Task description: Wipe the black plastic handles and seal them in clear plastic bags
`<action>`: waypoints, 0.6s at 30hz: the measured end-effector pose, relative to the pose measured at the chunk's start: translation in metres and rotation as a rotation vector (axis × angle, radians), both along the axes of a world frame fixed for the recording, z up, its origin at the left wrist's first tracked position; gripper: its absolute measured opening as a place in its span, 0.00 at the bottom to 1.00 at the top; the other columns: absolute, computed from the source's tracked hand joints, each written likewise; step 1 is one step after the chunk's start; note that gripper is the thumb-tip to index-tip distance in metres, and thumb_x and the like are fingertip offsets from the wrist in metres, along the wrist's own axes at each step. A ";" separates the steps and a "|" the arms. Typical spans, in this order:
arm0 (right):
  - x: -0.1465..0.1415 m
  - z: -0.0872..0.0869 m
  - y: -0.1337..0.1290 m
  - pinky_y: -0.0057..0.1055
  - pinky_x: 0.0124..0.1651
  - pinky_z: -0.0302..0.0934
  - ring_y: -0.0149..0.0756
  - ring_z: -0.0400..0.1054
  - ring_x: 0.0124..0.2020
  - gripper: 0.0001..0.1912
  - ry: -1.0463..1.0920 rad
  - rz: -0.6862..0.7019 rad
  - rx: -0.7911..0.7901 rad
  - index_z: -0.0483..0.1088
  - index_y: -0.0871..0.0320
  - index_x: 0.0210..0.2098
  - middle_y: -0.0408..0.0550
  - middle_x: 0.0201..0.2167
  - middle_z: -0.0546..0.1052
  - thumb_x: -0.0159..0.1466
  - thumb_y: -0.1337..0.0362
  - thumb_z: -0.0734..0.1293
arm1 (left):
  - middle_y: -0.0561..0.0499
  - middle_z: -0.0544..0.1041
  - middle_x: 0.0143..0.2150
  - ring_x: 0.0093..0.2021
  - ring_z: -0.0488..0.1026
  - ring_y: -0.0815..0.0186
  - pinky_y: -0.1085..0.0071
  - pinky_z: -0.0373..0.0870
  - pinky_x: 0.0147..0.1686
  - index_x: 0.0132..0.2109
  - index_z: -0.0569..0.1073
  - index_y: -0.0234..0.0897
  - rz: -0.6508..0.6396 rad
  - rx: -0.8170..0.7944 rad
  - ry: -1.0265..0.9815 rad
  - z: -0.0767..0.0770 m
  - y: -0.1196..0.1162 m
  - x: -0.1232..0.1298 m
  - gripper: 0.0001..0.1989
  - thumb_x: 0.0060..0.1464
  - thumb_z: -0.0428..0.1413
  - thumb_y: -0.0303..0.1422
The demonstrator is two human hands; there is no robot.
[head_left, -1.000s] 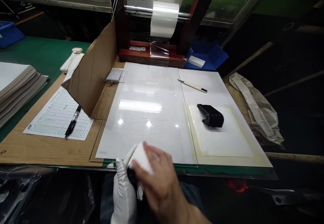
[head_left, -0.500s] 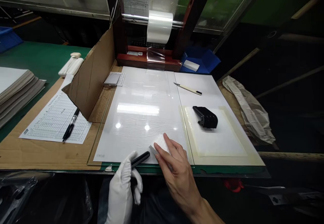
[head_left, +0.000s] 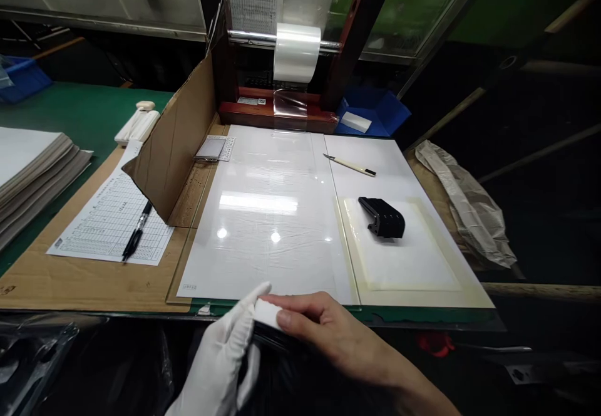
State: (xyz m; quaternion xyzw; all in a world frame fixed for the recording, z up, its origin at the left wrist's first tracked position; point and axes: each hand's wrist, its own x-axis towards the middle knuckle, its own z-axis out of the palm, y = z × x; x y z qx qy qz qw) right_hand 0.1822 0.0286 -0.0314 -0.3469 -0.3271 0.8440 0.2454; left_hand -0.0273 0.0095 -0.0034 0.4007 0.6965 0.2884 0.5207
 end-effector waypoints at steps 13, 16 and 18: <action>-0.035 -0.018 -0.018 0.55 0.73 0.46 0.46 0.57 0.70 0.22 -0.279 -0.428 0.342 0.69 0.43 0.62 0.47 0.67 0.66 0.69 0.52 0.68 | 0.63 0.51 0.15 0.12 0.44 0.77 0.80 0.44 0.12 0.52 0.77 0.38 0.478 -0.115 -0.314 -0.001 0.002 0.026 0.27 0.59 0.54 0.55; -0.050 -0.031 -0.025 0.58 0.71 0.50 0.46 0.53 0.71 0.22 -0.484 -0.521 0.736 0.65 0.40 0.64 0.46 0.72 0.57 0.72 0.59 0.65 | 0.60 0.54 0.13 0.12 0.51 0.75 0.78 0.52 0.12 0.31 0.76 0.36 0.444 -0.156 -0.400 -0.010 0.000 0.030 0.25 0.57 0.56 0.55; -0.047 -0.036 -0.019 0.56 0.68 0.57 0.44 0.55 0.70 0.24 -0.561 -0.483 0.884 0.63 0.39 0.65 0.46 0.72 0.57 0.72 0.65 0.64 | 0.57 0.57 0.11 0.11 0.55 0.72 0.75 0.53 0.10 0.24 0.73 0.38 0.377 -0.217 -0.423 -0.018 -0.003 0.028 0.27 0.55 0.56 0.56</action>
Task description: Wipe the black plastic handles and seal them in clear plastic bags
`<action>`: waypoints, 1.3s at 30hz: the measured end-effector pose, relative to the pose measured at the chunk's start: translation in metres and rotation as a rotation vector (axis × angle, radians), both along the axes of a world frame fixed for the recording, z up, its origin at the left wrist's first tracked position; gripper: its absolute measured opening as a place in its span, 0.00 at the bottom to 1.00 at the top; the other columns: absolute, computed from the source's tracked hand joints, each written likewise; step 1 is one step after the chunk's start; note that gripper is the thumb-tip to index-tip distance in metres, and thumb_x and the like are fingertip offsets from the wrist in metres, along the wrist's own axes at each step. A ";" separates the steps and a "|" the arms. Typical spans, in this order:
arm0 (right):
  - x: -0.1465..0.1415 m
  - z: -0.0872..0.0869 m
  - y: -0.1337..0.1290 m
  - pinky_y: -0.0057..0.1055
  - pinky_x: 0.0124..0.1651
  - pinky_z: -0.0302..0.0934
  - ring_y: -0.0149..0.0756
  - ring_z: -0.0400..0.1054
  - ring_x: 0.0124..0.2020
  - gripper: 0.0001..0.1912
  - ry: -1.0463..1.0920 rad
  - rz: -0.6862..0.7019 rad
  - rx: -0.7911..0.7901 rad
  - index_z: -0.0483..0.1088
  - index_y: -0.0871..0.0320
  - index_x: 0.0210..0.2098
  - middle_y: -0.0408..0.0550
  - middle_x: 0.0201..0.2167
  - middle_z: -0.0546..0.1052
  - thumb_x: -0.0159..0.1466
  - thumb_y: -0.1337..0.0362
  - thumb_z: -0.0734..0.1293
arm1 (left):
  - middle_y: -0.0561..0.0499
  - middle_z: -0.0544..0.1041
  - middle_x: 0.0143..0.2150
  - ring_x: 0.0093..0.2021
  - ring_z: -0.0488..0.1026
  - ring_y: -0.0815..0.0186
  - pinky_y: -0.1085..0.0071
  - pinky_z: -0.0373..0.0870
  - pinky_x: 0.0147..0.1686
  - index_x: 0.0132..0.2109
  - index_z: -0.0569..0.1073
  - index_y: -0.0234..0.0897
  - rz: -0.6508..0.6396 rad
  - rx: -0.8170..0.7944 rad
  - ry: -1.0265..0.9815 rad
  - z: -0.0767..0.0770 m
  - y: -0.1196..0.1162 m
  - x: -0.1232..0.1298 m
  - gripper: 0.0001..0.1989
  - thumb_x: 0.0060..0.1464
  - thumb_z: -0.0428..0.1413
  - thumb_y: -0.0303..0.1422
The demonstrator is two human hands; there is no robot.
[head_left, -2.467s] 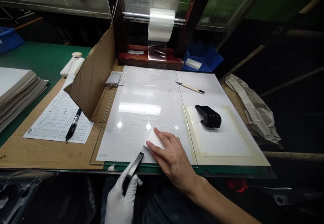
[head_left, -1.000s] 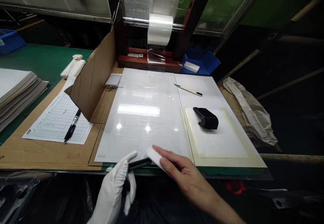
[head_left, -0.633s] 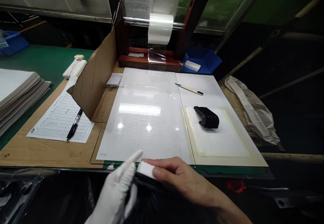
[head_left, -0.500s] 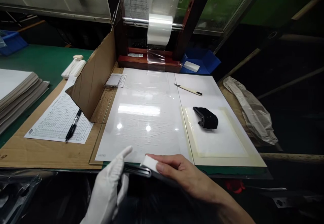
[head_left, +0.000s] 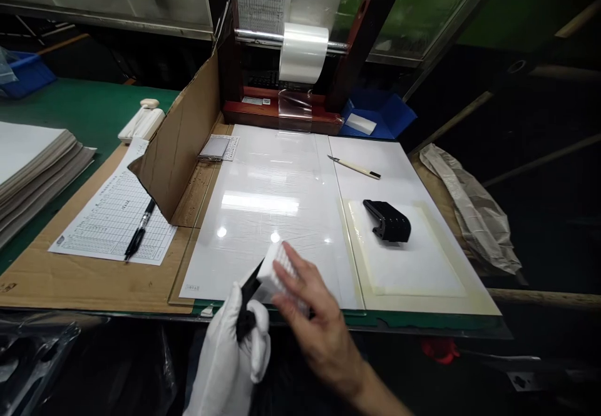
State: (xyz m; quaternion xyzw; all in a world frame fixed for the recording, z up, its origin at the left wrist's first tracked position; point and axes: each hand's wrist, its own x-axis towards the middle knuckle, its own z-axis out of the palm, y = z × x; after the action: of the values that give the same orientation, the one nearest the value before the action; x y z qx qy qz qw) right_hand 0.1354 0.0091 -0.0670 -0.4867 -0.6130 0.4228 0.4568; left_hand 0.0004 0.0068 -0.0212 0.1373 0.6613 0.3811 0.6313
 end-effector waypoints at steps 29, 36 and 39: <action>0.031 0.001 0.020 0.50 0.56 0.67 0.46 0.63 0.60 0.22 -0.406 0.248 0.157 0.68 0.47 0.62 0.52 0.67 0.66 0.71 0.68 0.64 | 0.60 0.57 0.08 0.07 0.53 0.70 0.73 0.51 0.05 0.38 0.80 0.41 -0.105 -0.063 0.017 -0.017 -0.020 -0.021 0.16 0.46 0.67 0.46; 0.037 0.006 0.024 0.50 0.57 0.68 0.44 0.64 0.60 0.23 -0.362 0.307 0.098 0.66 0.45 0.64 0.49 0.67 0.66 0.71 0.66 0.65 | 0.59 0.56 0.07 0.07 0.52 0.70 0.72 0.53 0.07 0.40 0.81 0.41 -0.158 -0.132 -0.106 -0.023 -0.026 -0.035 0.19 0.42 0.70 0.44; 0.045 0.010 0.028 0.52 0.62 0.64 0.43 0.63 0.63 0.22 -0.262 0.386 0.033 0.67 0.44 0.63 0.47 0.68 0.65 0.71 0.64 0.65 | 0.58 0.57 0.08 0.08 0.55 0.68 0.73 0.52 0.06 0.42 0.81 0.40 -0.111 -0.115 -0.034 -0.024 -0.031 -0.037 0.20 0.44 0.69 0.46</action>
State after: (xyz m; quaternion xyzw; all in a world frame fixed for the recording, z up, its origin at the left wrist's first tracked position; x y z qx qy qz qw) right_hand 0.1800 0.0375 -0.0572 -0.4035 -0.7556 0.4255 0.2919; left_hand -0.0362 -0.0242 -0.0456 0.1307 0.6625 0.3095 0.6695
